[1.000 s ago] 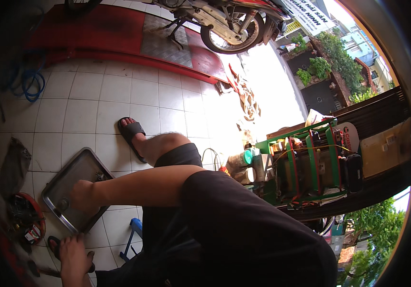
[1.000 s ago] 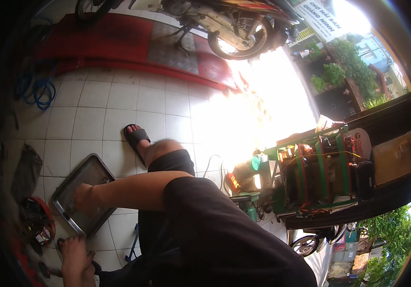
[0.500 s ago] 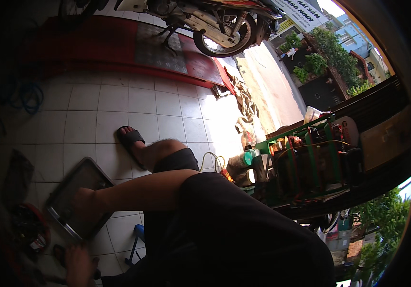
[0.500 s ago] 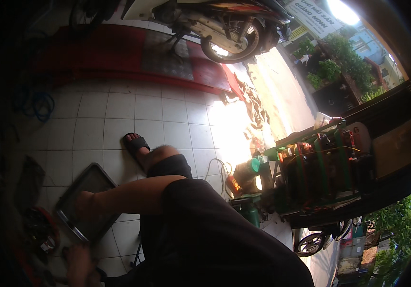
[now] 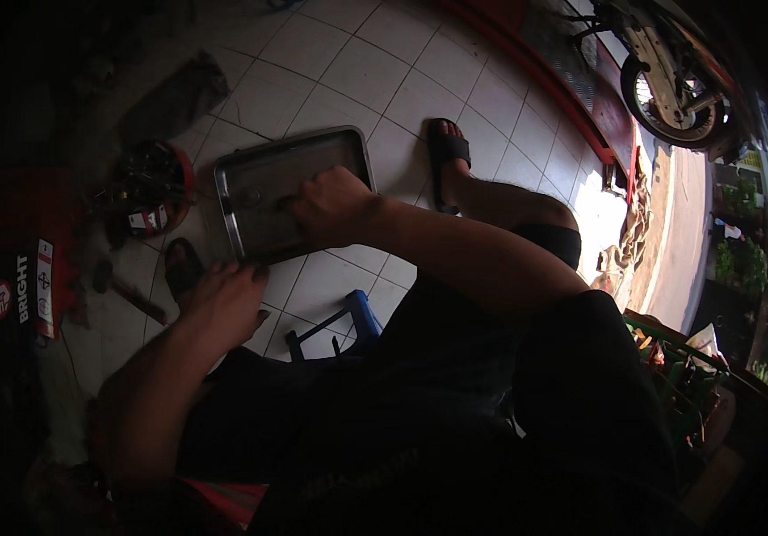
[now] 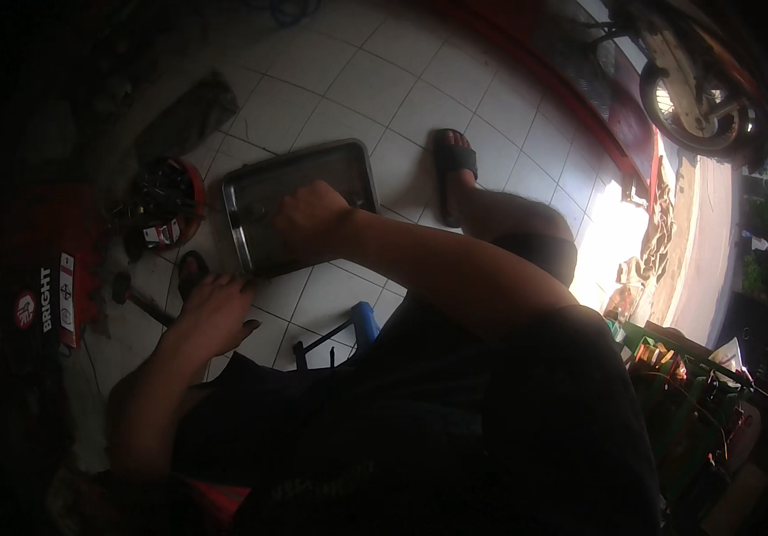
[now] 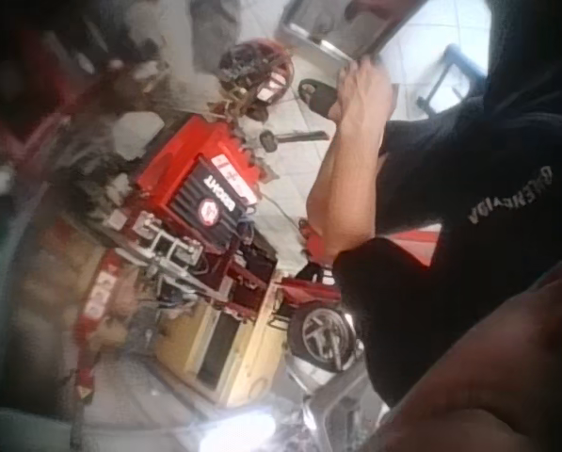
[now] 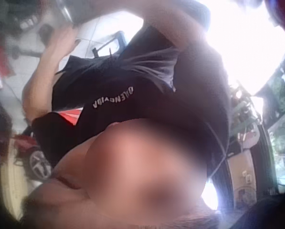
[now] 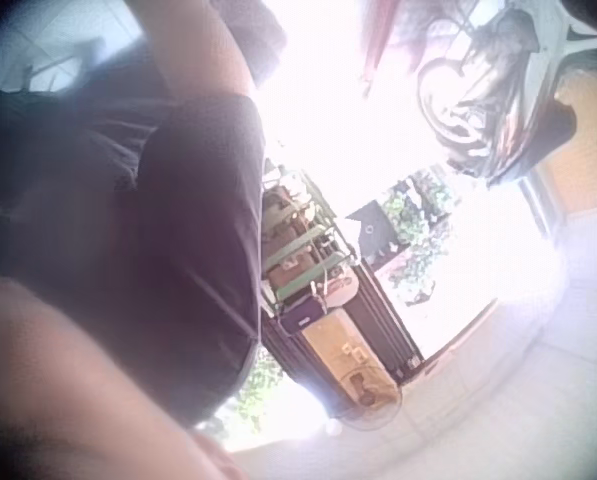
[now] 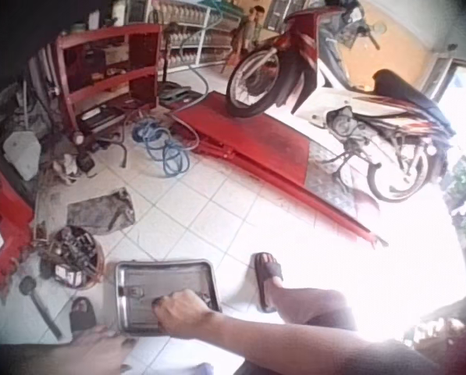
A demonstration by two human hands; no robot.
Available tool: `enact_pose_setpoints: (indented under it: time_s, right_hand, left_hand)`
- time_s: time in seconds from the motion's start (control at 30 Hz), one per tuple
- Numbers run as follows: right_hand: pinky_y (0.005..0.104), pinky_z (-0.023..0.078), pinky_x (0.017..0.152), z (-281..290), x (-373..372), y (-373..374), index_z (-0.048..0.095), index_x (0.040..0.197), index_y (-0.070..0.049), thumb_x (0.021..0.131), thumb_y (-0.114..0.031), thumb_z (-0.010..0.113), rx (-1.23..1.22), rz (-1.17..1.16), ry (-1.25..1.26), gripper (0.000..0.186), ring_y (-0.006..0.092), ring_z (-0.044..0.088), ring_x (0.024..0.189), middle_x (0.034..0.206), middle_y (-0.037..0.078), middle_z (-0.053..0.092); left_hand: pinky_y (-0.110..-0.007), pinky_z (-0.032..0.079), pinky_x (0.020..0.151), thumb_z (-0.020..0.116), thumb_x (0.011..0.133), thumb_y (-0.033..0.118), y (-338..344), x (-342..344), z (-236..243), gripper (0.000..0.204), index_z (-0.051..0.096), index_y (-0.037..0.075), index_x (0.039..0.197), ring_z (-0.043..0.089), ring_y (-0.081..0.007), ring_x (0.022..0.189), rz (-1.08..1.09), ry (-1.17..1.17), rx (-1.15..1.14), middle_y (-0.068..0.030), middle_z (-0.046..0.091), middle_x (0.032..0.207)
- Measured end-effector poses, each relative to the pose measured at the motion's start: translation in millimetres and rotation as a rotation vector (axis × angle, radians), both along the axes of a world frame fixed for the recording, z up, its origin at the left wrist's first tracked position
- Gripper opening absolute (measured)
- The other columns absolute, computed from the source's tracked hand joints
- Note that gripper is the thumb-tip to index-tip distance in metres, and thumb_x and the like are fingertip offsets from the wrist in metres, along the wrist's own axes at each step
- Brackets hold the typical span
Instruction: The person sits on a low stool and uses a screwdriver to disassemble a cylindrical motorcycle part over a metal tray. They remove small components and place them into the tray, then continue to manipulate the main part with the tool.
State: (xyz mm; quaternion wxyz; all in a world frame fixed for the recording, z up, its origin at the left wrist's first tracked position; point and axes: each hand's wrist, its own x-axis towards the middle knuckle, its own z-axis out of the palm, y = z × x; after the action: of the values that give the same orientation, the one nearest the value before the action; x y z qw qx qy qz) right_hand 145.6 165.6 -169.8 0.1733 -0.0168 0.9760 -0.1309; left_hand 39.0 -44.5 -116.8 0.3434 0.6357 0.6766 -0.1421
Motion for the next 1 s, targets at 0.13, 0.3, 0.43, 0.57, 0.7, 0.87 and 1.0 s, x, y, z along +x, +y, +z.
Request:
enact_pose_setpoints:
  time_s: [0.13, 0.3, 0.43, 0.57, 0.7, 0.87, 1.0]
  right_hand:
    - [0.0428, 0.061, 0.074, 21, -8, -2, 0.074, 0.099, -0.007, 0.092, -0.029, 0.062, 0.032, 0.064, -0.145, 0.026, 0.0324, 0.076, 0.083, 0.084, 0.015, 0.074]
    - [0.0419, 0.061, 0.075, 9, -6, 2, 0.073, 0.097, -0.007, 0.093, -0.024, 0.061, 0.093, 0.124, -0.201, 0.021, 0.0322, 0.076, 0.083, 0.085, 0.015, 0.074]
    - [0.0418, 0.060, 0.077, -1, -2, 5, 0.073, 0.097, -0.007, 0.092, -0.021, 0.063, 0.089, 0.127, -0.212, 0.018, 0.0322, 0.076, 0.086, 0.086, 0.015, 0.074]
    - [0.0423, 0.060, 0.078, -11, 2, 5, 0.073, 0.097, -0.008, 0.091, -0.017, 0.064, 0.086, 0.141, -0.244, 0.014, 0.0323, 0.075, 0.090, 0.090, 0.014, 0.075]
    - [0.0425, 0.060, 0.078, -12, -2, 1, 0.074, 0.099, -0.007, 0.090, -0.013, 0.065, 0.052, 0.122, -0.311, 0.014, 0.0331, 0.074, 0.094, 0.096, 0.014, 0.075]
    - [0.0417, 0.061, 0.080, -15, 4, 0, 0.074, 0.107, -0.005, 0.089, -0.008, 0.064, -0.029, -0.040, -0.402, 0.020, 0.0341, 0.074, 0.100, 0.105, 0.015, 0.075]
    - [0.0427, 0.060, 0.083, -31, 8, -2, 0.074, 0.107, -0.003, 0.091, -0.010, 0.063, -0.037, -0.094, -0.400, 0.021, 0.0356, 0.074, 0.099, 0.106, 0.017, 0.075]
  left_hand:
    - [-0.043, 0.042, 0.111, 0.078, 0.087, 0.029, -17, -1, -1, 0.058, 0.058, 0.002, 0.134, 0.059, -0.0300, 0.125, 0.048, -0.016, -0.033, -0.0147, 0.064, 0.127]
    - [-0.044, 0.041, 0.113, 0.079, 0.087, 0.028, -25, 2, -4, 0.059, 0.056, 0.002, 0.135, 0.059, -0.0299, 0.125, 0.067, -0.001, -0.011, -0.0139, 0.063, 0.130]
    - [-0.044, 0.041, 0.114, 0.079, 0.086, 0.027, -24, 3, 2, 0.058, 0.057, 0.002, 0.134, 0.059, -0.0300, 0.125, 0.073, -0.010, 0.033, -0.0136, 0.063, 0.129]
    - [-0.044, 0.042, 0.113, 0.079, 0.086, 0.026, -25, 4, 2, 0.057, 0.058, 0.001, 0.131, 0.059, -0.0303, 0.125, 0.082, -0.011, 0.054, -0.0135, 0.063, 0.129]
    - [-0.045, 0.042, 0.113, 0.079, 0.085, 0.026, -26, 1, 2, 0.057, 0.057, 0.001, 0.131, 0.060, -0.0305, 0.124, 0.095, -0.028, 0.033, -0.0134, 0.063, 0.128]
    - [-0.046, 0.042, 0.112, 0.079, 0.084, 0.025, -28, 2, -2, 0.057, 0.058, 0.001, 0.131, 0.059, -0.0309, 0.124, 0.076, -0.023, 0.042, -0.0130, 0.062, 0.129]
    - [-0.046, 0.043, 0.111, 0.079, 0.084, 0.025, -27, 3, 0, 0.055, 0.058, 0.001, 0.130, 0.060, -0.0306, 0.123, 0.087, -0.029, 0.045, -0.0129, 0.062, 0.127]
